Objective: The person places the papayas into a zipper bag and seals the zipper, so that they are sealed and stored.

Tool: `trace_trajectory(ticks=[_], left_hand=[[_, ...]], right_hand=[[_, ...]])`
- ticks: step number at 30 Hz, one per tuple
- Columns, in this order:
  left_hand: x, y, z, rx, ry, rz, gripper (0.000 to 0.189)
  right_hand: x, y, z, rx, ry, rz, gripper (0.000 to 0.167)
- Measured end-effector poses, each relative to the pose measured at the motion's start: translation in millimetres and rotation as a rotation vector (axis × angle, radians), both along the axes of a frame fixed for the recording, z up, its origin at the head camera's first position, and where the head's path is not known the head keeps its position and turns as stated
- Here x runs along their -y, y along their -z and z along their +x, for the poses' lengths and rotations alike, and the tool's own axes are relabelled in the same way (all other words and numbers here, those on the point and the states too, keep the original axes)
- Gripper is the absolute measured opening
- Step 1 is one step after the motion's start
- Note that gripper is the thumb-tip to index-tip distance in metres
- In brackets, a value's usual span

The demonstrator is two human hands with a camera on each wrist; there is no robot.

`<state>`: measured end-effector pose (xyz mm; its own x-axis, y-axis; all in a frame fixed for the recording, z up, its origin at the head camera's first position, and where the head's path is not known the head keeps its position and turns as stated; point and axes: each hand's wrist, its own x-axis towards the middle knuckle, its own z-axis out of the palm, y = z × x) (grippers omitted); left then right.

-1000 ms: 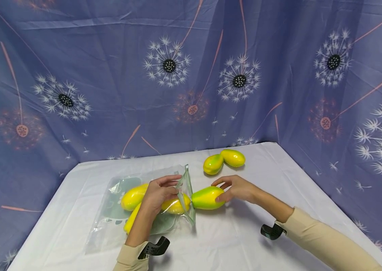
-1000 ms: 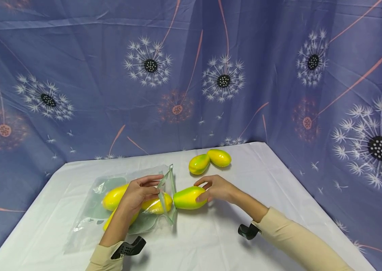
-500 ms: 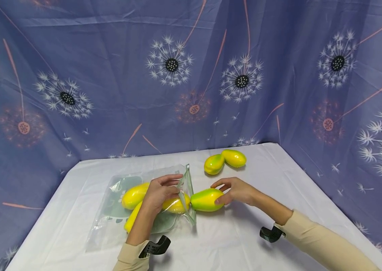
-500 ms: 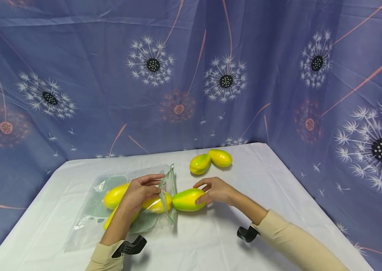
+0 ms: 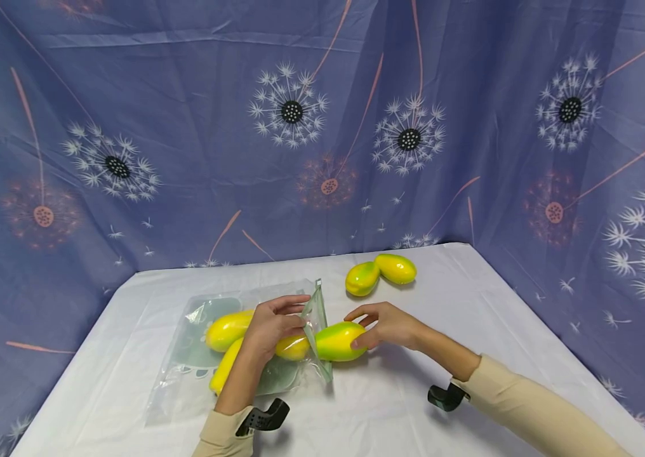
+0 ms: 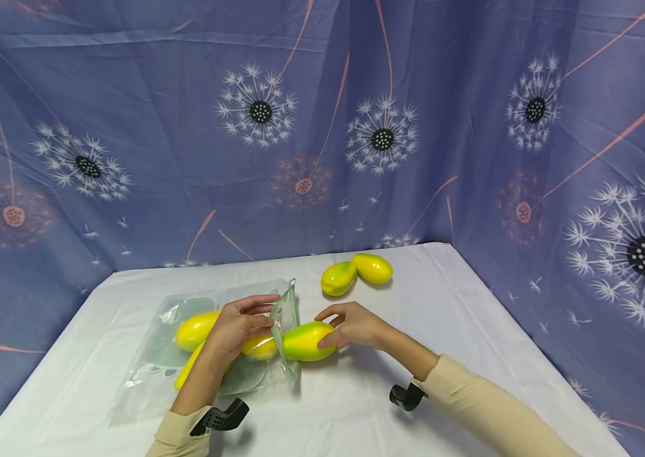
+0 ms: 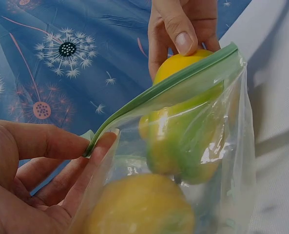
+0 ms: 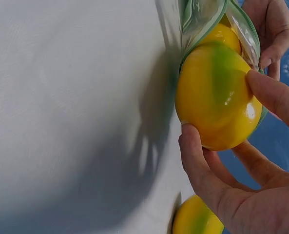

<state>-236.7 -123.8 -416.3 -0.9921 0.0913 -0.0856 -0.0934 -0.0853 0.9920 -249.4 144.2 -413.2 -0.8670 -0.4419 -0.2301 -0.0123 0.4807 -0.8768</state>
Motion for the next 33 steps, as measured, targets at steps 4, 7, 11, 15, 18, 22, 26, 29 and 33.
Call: trace_trajectory(ticks=[4, 7, 11, 15, 18, 22, 26, 29, 33], left_hand=[[-0.6, -0.7, -0.1, 0.005, -0.003, -0.008, 0.044], [-0.9, -1.1, 0.6, 0.006, -0.002, -0.014, 0.044], [-1.2, -0.7, 1.4, 0.006, 0.003, -0.02, 0.044], [-1.0, 0.2, 1.2, 0.009, 0.007, -0.013, 0.044], [-0.8, 0.5, 1.0, 0.01, 0.008, -0.006, 0.044], [-1.0, 0.7, 1.0, 0.007, 0.008, -0.007, 0.045], [-1.7, 0.7, 1.2, -0.002, 0.006, -0.012, 0.044], [-2.4, 0.6, 1.4, -0.008, 0.006, -0.017, 0.044], [-3.4, 0.7, 1.5, -0.006, 0.01, -0.024, 0.045]], right_hand=[[6.9, 0.5, -0.4, -0.008, -0.005, -0.011, 0.051], [11.3, 1.2, -0.2, -0.011, -0.015, -0.019, 0.051], [14.2, 1.5, 0.3, -0.015, -0.027, -0.018, 0.051], [14.9, 0.0, -0.7, -0.027, -0.012, -0.014, 0.052], [15.4, -1.3, -2.1, -0.034, 0.01, -0.017, 0.054], [17.2, -0.9, -2.7, -0.039, 0.022, -0.019, 0.055], [20.5, 0.7, -1.1, -0.042, 0.018, -0.029, 0.056], [23.3, 1.9, 0.6, -0.037, 0.014, -0.044, 0.054], [26.8, 1.8, 3.8, -0.027, 0.001, -0.051, 0.051]])
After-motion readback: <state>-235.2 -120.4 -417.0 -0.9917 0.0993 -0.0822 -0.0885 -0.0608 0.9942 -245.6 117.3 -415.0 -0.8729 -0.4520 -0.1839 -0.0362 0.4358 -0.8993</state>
